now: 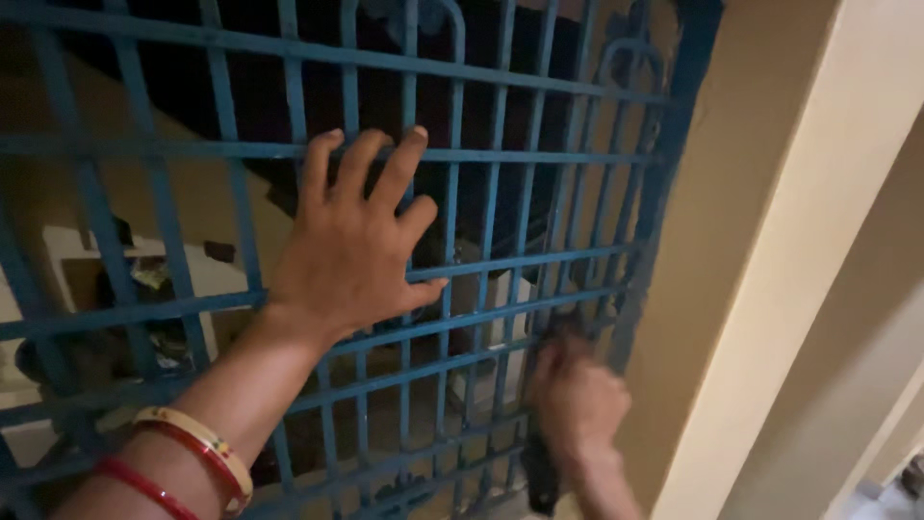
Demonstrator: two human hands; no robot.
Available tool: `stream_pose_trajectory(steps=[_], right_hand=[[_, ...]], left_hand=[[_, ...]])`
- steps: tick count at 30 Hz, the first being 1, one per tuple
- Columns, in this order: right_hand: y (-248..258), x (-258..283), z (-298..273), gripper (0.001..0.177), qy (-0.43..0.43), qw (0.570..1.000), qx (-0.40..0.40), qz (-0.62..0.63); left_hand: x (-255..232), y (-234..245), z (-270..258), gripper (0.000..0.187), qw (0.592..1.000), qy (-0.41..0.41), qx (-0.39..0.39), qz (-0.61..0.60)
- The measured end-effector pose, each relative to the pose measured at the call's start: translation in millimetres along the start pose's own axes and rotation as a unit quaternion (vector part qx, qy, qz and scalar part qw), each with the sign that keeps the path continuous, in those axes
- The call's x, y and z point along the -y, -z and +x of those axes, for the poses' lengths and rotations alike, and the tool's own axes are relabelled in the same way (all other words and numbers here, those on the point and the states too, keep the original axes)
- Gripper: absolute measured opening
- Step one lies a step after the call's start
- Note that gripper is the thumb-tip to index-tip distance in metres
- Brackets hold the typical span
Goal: The person wipes the bars of a blue metal grille with a black cloth.
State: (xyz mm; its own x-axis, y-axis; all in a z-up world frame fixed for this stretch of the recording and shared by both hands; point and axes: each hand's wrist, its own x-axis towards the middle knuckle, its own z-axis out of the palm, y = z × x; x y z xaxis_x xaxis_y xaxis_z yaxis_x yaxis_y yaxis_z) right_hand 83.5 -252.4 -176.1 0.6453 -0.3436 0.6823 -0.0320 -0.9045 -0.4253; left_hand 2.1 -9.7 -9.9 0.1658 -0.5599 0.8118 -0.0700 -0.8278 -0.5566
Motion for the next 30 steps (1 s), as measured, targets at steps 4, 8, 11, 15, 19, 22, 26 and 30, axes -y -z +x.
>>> stream_pose_trajectory(steps=[4, 8, 11, 15, 19, 22, 26, 30], right_hand=[[10, 38, -37, 0.028, 0.128, 0.977, -0.114, 0.126], [25, 15, -16, 0.023, 0.115, 0.986, -0.024, 0.121], [27, -7, 7, 0.024, 0.142, 0.971, -0.06, 0.182], [2, -27, 9, 0.025, 0.149, 0.957, -0.104, 0.227], [-33, -64, 36, 0.038, -0.046, 0.961, -0.11, 0.249], [-57, -69, 72, 0.046, 0.057, 0.967, -0.236, 0.077], [-49, -30, 71, 0.039, -0.033, 0.994, -0.085, 0.066], [-7, 41, 11, 0.038, -0.036, 0.995, -0.028, 0.088]], left_hand=[[0, -2, 2, 0.065, 1.0, 0.0, -0.013, 0.014], [2, -3, 0, 0.062, 1.0, -0.001, -0.009, -0.001], [4, -4, 1, 0.061, 1.0, -0.007, -0.024, -0.008], [4, -3, -2, 0.06, 1.0, -0.006, -0.024, -0.019], [3, -3, 2, 0.062, 0.999, -0.001, -0.033, -0.01], [0, -2, 1, 0.059, 1.0, 0.011, -0.005, -0.017], [2, -7, 1, 0.06, 1.0, 0.003, -0.01, -0.007], [2, -9, 1, 0.063, 1.0, -0.003, -0.013, 0.01]])
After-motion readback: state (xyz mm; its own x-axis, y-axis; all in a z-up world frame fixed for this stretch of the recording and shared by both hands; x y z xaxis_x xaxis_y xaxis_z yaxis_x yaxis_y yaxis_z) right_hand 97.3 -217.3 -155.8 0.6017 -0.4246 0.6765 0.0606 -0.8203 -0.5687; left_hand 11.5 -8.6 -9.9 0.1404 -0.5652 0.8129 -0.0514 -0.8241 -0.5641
